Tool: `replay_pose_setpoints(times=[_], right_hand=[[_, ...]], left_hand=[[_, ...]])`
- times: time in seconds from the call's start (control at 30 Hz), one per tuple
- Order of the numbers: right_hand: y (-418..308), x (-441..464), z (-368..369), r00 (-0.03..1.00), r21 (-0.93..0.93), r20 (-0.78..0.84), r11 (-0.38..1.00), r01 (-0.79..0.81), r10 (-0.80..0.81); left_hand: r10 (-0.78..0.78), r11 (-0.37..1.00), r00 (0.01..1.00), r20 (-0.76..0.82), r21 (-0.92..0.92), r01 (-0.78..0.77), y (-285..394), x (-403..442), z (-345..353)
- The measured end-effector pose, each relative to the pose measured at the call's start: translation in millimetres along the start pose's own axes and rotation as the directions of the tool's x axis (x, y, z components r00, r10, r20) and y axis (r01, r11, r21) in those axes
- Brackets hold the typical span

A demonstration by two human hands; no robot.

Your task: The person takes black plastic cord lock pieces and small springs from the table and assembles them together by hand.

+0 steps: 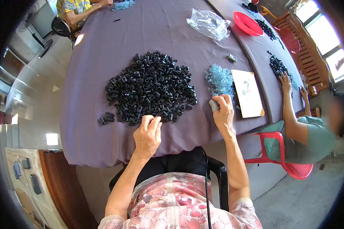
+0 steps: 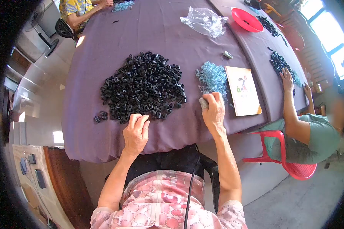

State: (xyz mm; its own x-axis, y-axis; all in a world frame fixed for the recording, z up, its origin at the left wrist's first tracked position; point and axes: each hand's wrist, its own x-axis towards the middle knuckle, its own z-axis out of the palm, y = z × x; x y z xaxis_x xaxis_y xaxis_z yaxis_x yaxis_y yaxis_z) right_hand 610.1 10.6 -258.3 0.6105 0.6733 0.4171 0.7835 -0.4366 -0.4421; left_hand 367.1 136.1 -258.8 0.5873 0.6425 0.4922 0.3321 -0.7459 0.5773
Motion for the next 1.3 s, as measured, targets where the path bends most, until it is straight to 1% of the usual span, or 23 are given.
replay_pose_setpoints(times=[0.07,0.1,0.2,0.23,0.3,0.33,0.37,0.47,0.5,0.53,0.6,0.7,0.73,0.8,0.83,0.87,0.9,0.93,0.97,1.03,1.07,1.27,1.3], right_hand=[[-2,0,-2,0.995,0.050,0.026,0.994,0.092,-0.094],[0,-3,0,0.991,0.089,-0.018,0.987,0.130,-0.129],[-4,-2,-4,0.996,0.180,-0.024,0.980,-0.081,0.087],[-4,2,-6,0.991,0.176,0.011,0.975,-0.134,0.134],[-1,6,-4,0.998,0.113,-0.011,0.992,-0.063,0.065],[-1,8,-2,0.999,0.081,-0.018,0.996,-0.025,0.027],[-3,10,2,0.999,0.068,-0.009,0.997,-0.033,0.034],[0,13,8,0.997,0.043,0.066,0.998,0.036,-0.038],[-1,13,10,0.997,0.034,0.038,0.997,0.064,-0.065],[1,13,11,0.996,0.092,0.025,0.992,0.086,-0.089],[8,12,13,0.992,0.202,-0.012,0.971,0.127,-0.128],[15,8,5,0.998,0.462,0.062,0.886,-0.036,0.008],[17,7,3,0.995,0.535,0.091,0.840,-0.084,0.041],[24,4,1,0.991,0.552,0.113,0.825,-0.123,0.072],[20,3,-5,0.987,0.576,0.127,0.802,-0.156,0.100],[19,2,-7,0.981,0.600,0.144,0.777,-0.189,0.128],[26,1,-3,0.992,0.558,0.087,0.819,-0.129,0.097],[24,0,-5,0.989,0.564,0.102,0.812,-0.147,0.108],[20,0,-9,0.986,0.570,0.118,0.805,-0.165,0.118],[19,-1,-9,0.973,0.595,0.157,0.771,-0.228,0.166],[19,-2,-7,0.976,0.602,0.150,0.768,-0.219,0.161],[25,-7,-2,0.979,0.665,0.116,0.719,-0.201,0.167],[25,-7,-1,0.978,0.677,0.119,0.707,-0.205,0.170]], left_hand=[[0.024,1.000,0.999,-0.024,-0.003,-0.024,-2,-1,1],[0.034,0.999,0.999,-0.042,0.000,-0.034,-3,-2,1],[0.071,0.998,0.996,-0.057,0.003,-0.071,0,0,-2],[0.089,0.996,0.995,-0.049,-0.015,-0.089,3,1,-2],[0.125,0.991,0.992,-0.032,-0.053,-0.127,10,4,0],[0.134,0.984,0.991,-0.002,-0.117,-0.133,16,6,3],[0.143,0.974,0.989,0.026,-0.179,-0.137,26,9,8],[0.175,0.925,0.976,0.129,-0.362,-0.118,50,19,33],[0.182,0.919,0.968,0.170,-0.381,-0.106,58,24,43],[0.188,0.893,0.969,0.159,-0.439,-0.100,65,31,54],[0.159,0.875,0.978,0.137,-0.479,-0.075,73,44,82],[0.086,0.873,0.985,0.151,-0.488,-0.002,85,65,107],[0.101,0.866,0.985,0.140,-0.500,-0.018,85,68,116],[0.130,0.850,0.984,0.120,-0.525,-0.049,82,69,136],[0.219,0.866,0.974,0.050,-0.469,-0.171,81,70,139],[0.190,0.838,0.976,0.104,-0.535,-0.106,80,69,142],[0.163,0.805,0.973,0.162,-0.593,-0.036,77,65,144],[0.137,0.766,0.965,0.223,-0.642,0.039,77,64,140],[0.064,0.658,0.961,0.270,-0.735,0.163,78,63,138],[0.025,0.608,0.950,0.313,-0.759,0.233,79,62,132],[0.006,0.581,0.943,0.333,-0.769,0.267,78,62,131],[-0.081,0.478,0.943,0.322,-0.818,0.321,74,62,136],[-0.089,0.487,0.938,0.335,-0.807,0.334,74,62,137]])
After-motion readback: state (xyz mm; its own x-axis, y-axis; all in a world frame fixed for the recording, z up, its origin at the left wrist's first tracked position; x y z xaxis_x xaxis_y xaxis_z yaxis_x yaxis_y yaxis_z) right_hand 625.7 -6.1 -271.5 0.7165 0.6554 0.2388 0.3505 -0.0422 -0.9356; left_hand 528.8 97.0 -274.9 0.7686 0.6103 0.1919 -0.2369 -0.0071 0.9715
